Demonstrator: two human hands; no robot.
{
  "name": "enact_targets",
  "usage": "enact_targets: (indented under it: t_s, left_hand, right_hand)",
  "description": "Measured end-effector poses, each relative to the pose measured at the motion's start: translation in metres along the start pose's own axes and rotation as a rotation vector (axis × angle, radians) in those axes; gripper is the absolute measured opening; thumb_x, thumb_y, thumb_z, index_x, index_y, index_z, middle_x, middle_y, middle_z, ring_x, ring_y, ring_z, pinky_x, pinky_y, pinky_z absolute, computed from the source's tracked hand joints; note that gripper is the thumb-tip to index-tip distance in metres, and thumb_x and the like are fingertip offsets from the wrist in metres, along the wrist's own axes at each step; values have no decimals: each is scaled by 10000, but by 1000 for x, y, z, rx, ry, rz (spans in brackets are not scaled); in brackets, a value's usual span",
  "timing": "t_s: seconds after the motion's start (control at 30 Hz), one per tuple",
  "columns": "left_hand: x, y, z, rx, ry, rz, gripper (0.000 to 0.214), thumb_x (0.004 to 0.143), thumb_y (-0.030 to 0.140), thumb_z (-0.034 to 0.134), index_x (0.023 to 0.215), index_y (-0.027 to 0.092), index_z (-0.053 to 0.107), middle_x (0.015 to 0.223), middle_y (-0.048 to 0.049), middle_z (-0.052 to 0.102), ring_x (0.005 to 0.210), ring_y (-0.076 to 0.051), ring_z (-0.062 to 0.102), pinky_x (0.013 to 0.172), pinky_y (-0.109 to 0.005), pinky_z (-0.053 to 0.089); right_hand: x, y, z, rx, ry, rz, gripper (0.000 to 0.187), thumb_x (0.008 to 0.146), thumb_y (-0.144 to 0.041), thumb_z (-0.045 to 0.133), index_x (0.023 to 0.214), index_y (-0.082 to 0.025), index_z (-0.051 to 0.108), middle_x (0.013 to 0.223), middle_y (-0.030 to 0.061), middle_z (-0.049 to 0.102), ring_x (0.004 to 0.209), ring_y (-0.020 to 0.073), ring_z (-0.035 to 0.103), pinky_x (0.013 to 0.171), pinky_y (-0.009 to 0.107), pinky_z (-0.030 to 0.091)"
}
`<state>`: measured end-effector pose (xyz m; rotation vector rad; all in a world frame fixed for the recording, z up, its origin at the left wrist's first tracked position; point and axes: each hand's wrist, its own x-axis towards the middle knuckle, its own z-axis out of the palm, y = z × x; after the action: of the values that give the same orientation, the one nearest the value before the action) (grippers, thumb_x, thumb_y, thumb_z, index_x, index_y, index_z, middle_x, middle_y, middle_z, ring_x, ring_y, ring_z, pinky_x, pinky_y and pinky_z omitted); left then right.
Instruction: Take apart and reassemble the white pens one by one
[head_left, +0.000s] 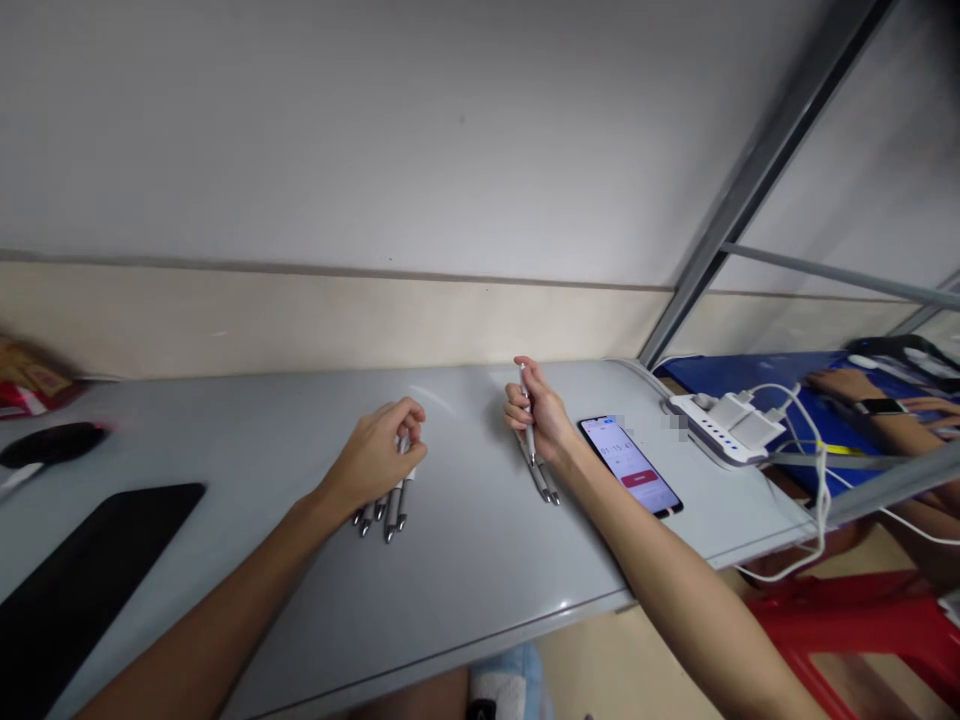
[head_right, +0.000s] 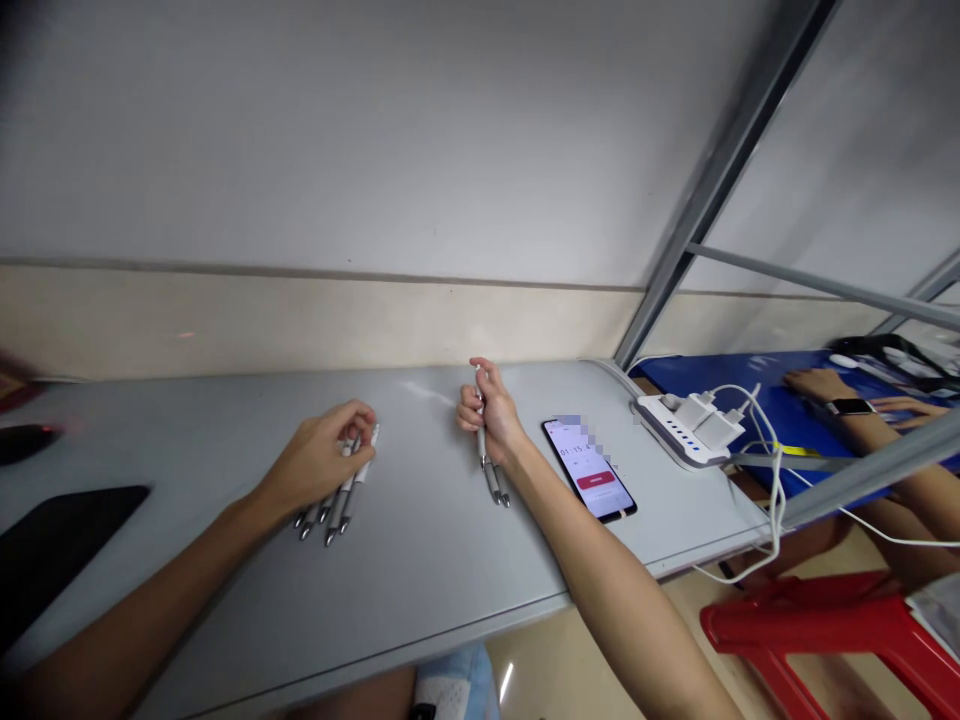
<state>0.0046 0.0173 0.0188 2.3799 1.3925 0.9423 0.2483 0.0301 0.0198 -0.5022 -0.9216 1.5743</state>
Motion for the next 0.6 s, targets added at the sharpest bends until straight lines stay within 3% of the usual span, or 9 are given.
enact_targets:
  t_s: [0.1,0.27,0.4,0.6]
  left_hand:
    - [0,-1,1,-4,-1,10,224,668,125,519,871,221,525,731,39,602,665,-126,566,678,-268,451]
    - [0,0,0,-13,6,4,223,658,121,517,857,221,524,722,40,602,658,-125,568,668,-267,450]
    - [0,1,0,-39,22,-1,214,668,129,506,859,223,526,727,37,603,653,-122,564,672,-265,456]
    - [-1,0,0,-41,-5,-26,183,712,167,506,885,227,526,734,25,602,663,-132,568,621,-263,450]
  right_hand:
    - [0,1,0,-4,13,-7,171,904,-409,542,980,-306,429,569,-95,241,414,64,144,407,193,153]
    - [0,0,1,-34,27,-3,247,902,-407,540,1111,-339,427,576,-95,250,414,67,159,413,191,170]
    - [-1,0,0,-31,29,-2,202,894,-419,550,1011,-309,427,576,-95,238,413,64,158,412,193,166]
    - [-1,-5,1,-35,41,-3,199,894,-409,550,1028,-322,432,572,-96,234,407,61,158,411,188,153]
